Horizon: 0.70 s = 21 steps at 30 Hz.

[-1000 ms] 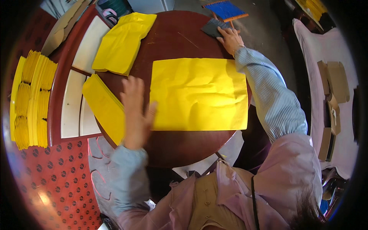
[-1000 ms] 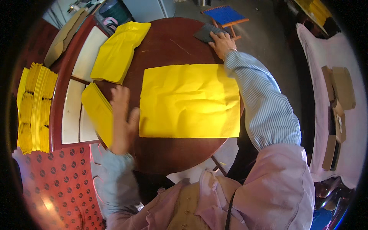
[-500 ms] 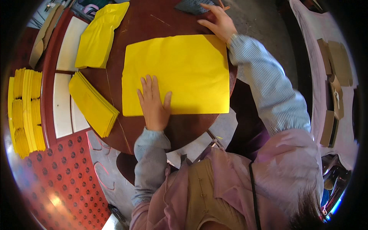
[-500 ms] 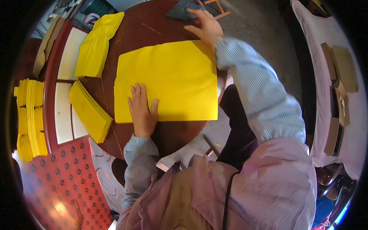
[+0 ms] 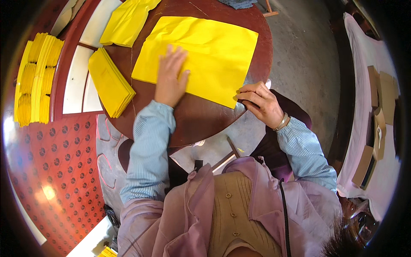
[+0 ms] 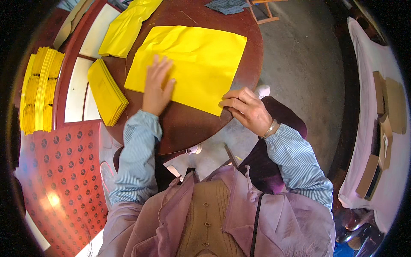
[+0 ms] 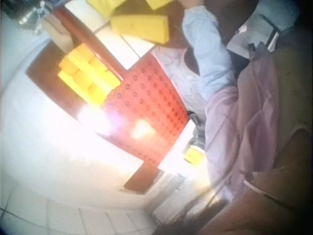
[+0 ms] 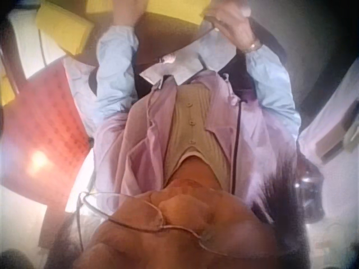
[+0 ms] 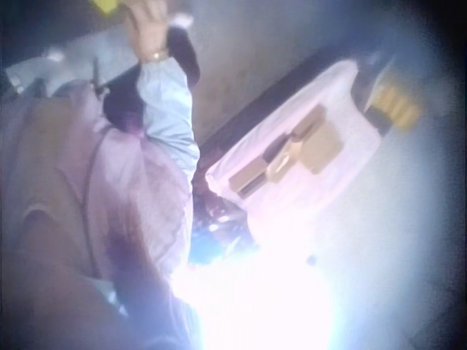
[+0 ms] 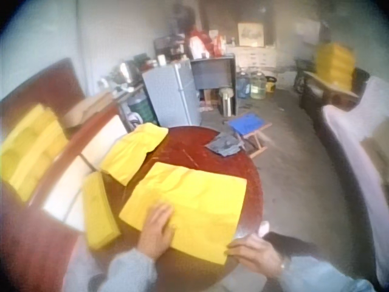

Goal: The person folds yellow fabric pieces on a round table, aligning edges and pressing creases by hand. The folded pieces are stacked on the table as the task proceeds.

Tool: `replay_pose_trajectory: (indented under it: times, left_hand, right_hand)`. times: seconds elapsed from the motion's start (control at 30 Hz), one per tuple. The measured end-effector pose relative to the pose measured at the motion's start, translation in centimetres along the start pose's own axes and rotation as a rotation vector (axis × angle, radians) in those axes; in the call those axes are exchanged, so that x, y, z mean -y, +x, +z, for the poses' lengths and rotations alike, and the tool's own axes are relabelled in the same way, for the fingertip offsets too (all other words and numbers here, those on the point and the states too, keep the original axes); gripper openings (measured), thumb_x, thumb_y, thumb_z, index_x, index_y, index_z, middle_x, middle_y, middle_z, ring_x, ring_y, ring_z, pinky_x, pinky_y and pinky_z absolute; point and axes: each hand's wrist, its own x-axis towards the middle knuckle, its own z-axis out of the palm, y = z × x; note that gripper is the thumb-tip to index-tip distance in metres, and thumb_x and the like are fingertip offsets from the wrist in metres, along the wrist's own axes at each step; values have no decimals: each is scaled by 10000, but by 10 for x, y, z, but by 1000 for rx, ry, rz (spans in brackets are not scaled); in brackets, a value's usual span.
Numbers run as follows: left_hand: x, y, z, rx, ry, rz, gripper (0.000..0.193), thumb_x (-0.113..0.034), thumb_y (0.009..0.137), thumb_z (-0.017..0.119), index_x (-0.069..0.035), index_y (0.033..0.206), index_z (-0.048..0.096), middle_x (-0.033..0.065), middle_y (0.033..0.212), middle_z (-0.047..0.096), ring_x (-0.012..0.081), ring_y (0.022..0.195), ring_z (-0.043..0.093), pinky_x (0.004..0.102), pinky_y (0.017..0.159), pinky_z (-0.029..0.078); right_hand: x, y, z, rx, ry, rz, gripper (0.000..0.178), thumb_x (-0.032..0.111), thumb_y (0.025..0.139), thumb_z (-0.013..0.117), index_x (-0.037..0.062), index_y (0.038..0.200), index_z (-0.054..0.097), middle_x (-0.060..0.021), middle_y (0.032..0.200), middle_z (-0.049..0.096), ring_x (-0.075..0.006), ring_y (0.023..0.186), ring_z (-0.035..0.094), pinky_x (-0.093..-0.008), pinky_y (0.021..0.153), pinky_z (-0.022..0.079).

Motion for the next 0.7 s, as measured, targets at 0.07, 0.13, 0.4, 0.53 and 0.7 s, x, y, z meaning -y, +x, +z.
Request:
replay_pose_trajectory:
  times: [0.07,0.13,0.4,0.53,0.7]
  left_hand:
    - [-39,-11,5,-59,-325,-18,298,-8,936,676,-85,1217,736,155,1335,691,365,1318,615,436,1118,479]
    - [-73,-24,14,-71,-475,-76,228,76,913,615,-55,1027,762,126,1126,741,317,1085,709,361,955,562]
    - [-82,-45,23,-11,-715,-351,236,94,908,591,-29,1013,764,136,1128,731,287,1058,716,344,945,556]
    - [-84,-50,21,55,-686,-310,243,76,884,626,-41,1036,775,132,1205,697,292,1115,693,347,969,548]
    - [-86,-53,22,25,-620,-204,246,37,844,703,-53,1060,783,124,1238,665,296,1159,665,370,991,544]
  right_hand:
    - [-1,6,2,53,-9,-49,374,-21,809,780,91,1161,725,-79,1218,651,-283,1072,633,-397,915,541]
    - [-1,11,4,83,4,-74,367,-13,812,775,91,1161,722,-82,1221,649,-285,1070,632,-393,917,538]
    - [-3,13,10,78,47,-16,227,49,874,802,47,1099,770,-83,1098,723,-276,1011,664,-385,877,553]
    - [-1,13,14,23,101,53,195,36,879,812,39,1073,790,-81,1051,758,-259,954,687,-383,836,563]
    - [3,13,17,-21,143,171,187,13,867,828,40,1048,790,-75,1011,773,-242,931,699,-358,832,558]
